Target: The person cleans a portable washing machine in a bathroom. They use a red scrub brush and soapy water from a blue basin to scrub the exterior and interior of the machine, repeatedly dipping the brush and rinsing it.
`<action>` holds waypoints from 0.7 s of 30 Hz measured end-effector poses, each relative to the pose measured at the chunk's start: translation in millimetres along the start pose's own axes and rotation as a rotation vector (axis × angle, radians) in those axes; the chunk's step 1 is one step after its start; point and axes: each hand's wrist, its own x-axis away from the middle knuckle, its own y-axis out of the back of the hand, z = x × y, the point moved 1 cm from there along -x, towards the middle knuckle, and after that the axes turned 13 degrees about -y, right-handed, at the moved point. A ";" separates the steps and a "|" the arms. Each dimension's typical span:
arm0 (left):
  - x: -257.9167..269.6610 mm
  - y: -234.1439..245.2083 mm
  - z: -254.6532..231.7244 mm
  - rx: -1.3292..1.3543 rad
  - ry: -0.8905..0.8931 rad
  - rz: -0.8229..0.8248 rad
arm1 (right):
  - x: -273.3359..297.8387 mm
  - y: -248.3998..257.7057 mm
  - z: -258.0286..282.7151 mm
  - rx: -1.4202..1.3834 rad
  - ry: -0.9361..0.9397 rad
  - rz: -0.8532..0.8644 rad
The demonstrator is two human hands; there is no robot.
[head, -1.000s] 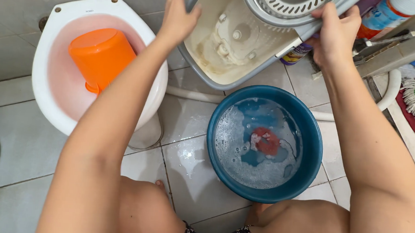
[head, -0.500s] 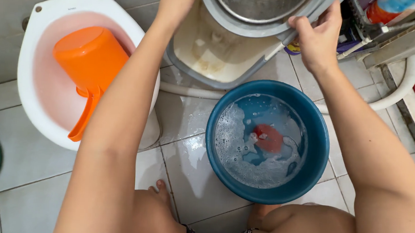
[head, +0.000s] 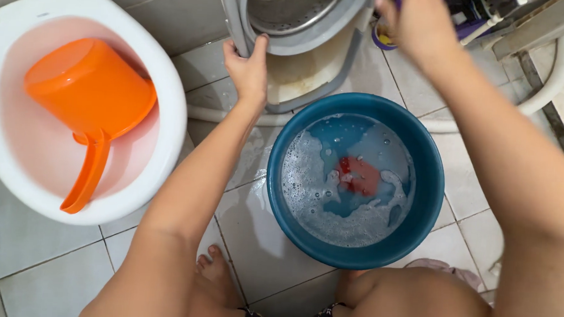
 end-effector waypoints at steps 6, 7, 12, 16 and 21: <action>4.0 -5.9 19.5 0.064 -0.032 0.058 | 168.3 -46.0 -14.8 0.150 -0.380 0.709; 2.4 -7.9 21.1 0.050 -0.046 0.098 | 186.3 -49.0 -27.2 0.187 -0.355 0.701; -6.0 1.5 21.4 -0.266 -0.210 0.322 | 216.5 -30.5 -110.1 0.122 -0.661 0.291; -19.3 11.1 20.4 -0.179 -0.197 0.438 | 228.4 -43.5 -126.0 0.024 -0.924 0.656; -10.1 27.2 25.5 -0.458 -0.477 0.518 | 234.4 -34.1 -109.1 -0.021 -0.891 0.687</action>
